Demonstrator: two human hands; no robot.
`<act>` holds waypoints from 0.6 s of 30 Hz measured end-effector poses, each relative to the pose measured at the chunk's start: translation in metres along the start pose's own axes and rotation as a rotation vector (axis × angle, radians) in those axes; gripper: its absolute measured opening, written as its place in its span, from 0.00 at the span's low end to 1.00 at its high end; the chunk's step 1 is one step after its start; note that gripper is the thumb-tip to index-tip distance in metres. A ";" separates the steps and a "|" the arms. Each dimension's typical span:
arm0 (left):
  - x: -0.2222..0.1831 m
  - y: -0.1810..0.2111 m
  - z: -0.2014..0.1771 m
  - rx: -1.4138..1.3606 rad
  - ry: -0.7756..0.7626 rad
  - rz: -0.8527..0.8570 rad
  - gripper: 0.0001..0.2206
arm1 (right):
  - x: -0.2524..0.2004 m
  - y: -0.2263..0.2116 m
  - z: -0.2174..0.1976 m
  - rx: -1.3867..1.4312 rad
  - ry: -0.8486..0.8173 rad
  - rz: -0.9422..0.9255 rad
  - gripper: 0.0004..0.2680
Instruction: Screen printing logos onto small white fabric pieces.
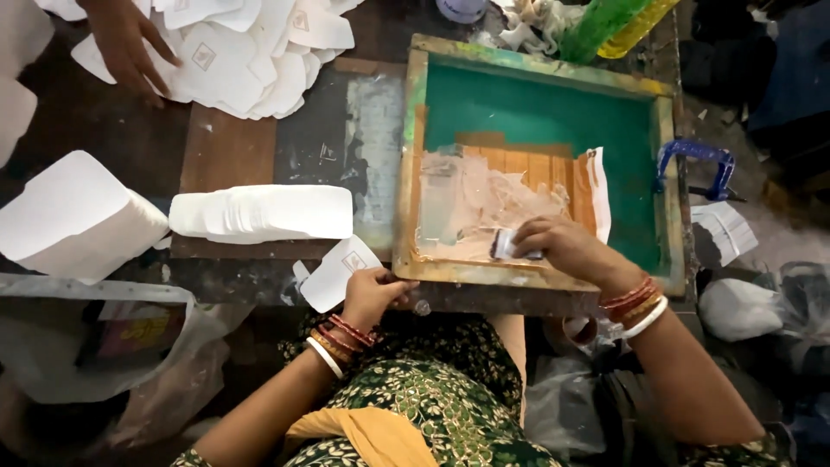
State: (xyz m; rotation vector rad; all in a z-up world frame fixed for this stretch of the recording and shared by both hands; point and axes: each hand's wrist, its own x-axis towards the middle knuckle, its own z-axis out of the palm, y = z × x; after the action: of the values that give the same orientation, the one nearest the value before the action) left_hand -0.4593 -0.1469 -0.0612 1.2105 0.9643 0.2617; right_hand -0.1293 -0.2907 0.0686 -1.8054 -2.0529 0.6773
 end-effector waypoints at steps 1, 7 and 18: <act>-0.002 0.002 0.000 -0.002 -0.001 0.001 0.12 | -0.005 0.003 -0.001 -0.002 0.000 0.000 0.15; -0.001 0.002 0.000 0.081 0.023 -0.026 0.12 | -0.008 0.007 -0.017 -0.091 -0.032 0.028 0.14; 0.001 -0.002 0.000 0.024 0.011 -0.003 0.11 | 0.054 0.017 -0.002 -0.229 0.296 -0.116 0.08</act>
State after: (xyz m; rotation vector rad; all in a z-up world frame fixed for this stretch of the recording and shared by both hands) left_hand -0.4592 -0.1475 -0.0637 1.2306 0.9814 0.2557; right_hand -0.1224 -0.2360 0.0573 -1.7617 -2.0756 0.1356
